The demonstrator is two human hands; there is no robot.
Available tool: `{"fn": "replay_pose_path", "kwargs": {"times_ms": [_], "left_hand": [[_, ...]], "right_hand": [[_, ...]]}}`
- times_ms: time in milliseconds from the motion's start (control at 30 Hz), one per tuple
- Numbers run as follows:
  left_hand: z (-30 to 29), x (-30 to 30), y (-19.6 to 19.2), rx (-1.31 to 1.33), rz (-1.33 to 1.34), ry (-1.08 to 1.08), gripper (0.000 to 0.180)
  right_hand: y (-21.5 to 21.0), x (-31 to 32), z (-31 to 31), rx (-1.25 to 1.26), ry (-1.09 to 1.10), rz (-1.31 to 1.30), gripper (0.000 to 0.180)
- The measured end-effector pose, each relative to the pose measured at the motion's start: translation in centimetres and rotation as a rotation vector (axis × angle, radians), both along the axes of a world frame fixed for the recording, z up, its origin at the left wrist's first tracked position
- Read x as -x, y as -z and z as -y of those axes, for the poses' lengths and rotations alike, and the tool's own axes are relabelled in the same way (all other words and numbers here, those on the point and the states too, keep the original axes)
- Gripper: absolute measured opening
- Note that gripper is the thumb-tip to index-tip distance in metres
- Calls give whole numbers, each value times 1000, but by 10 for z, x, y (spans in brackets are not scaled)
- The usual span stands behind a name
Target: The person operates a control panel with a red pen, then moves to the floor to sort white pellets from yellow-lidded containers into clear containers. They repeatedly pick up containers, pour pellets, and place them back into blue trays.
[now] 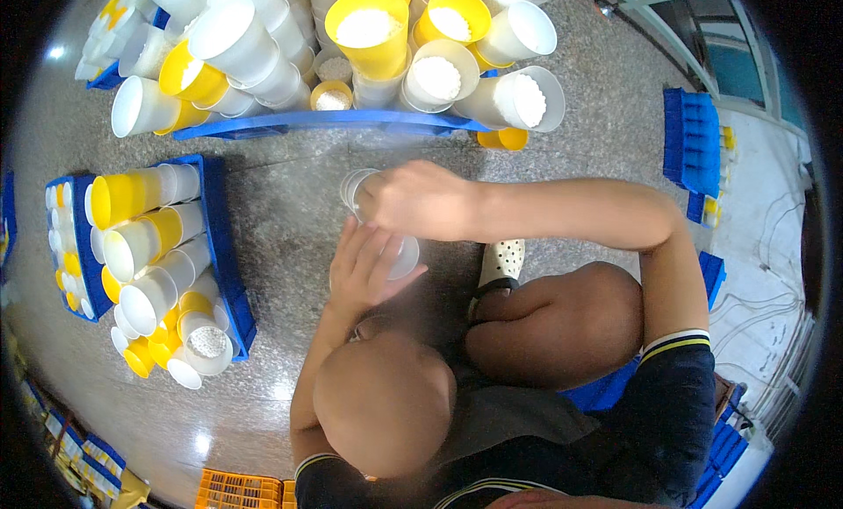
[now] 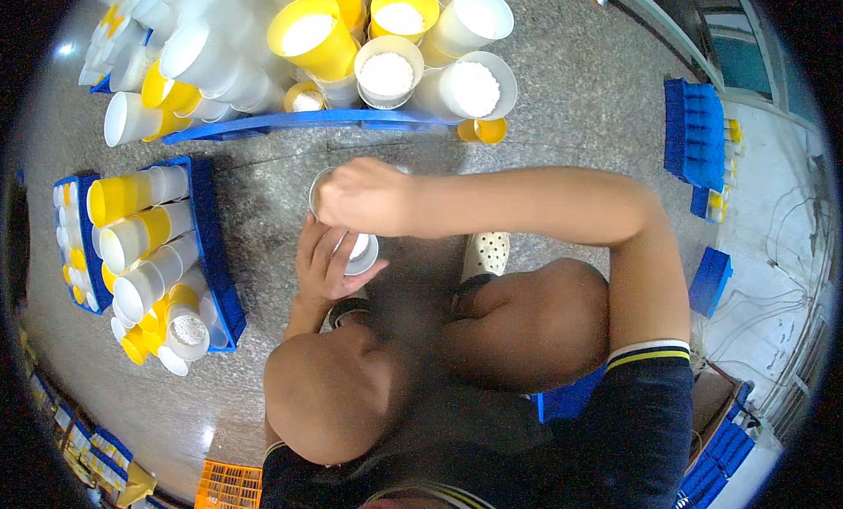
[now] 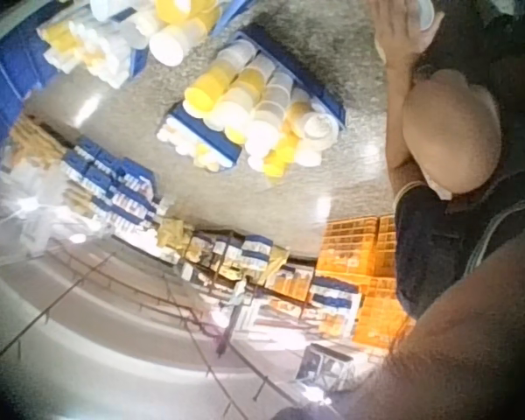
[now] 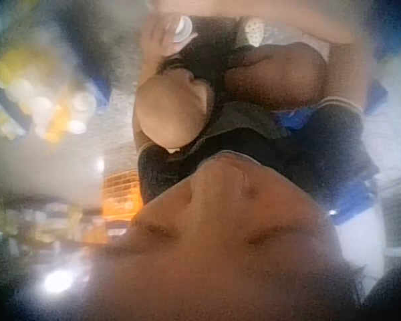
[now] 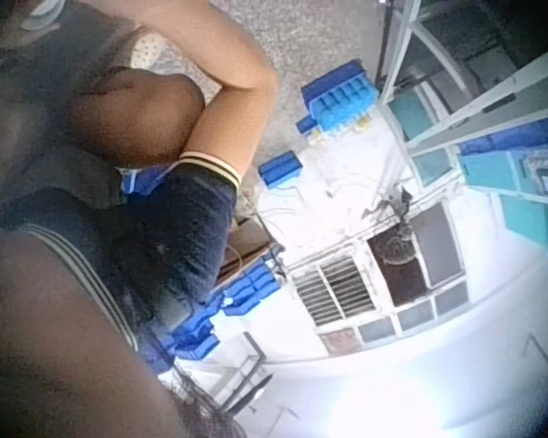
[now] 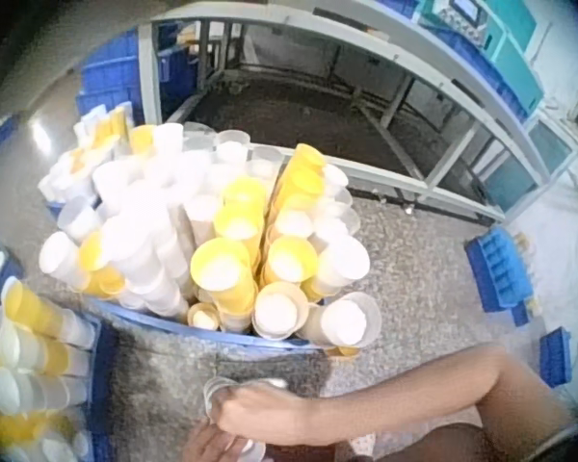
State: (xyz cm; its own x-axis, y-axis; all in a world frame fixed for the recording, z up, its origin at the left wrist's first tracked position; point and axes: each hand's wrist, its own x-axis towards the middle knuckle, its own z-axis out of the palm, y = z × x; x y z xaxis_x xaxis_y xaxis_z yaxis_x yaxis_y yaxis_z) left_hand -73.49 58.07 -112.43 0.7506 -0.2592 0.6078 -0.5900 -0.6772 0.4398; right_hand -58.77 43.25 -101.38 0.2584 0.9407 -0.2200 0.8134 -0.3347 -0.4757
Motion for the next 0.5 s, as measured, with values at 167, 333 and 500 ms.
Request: {"fn": "replay_pose_path", "kwargs": {"times_ms": [167, 333, 500], "left_hand": [[-1, 4, 1, 30, -5, -63, 70], [-5, 2, -4, 42, -34, 19, 68], [-15, -4, -27, 55, -183, 39, 44]], "right_hand": [[16, 1, -20, -76, 2, 11, 14], [9, 6, -3, -149, 63, 121, 19], [-24, 14, 63, -237, 230, 3, 21]]}}
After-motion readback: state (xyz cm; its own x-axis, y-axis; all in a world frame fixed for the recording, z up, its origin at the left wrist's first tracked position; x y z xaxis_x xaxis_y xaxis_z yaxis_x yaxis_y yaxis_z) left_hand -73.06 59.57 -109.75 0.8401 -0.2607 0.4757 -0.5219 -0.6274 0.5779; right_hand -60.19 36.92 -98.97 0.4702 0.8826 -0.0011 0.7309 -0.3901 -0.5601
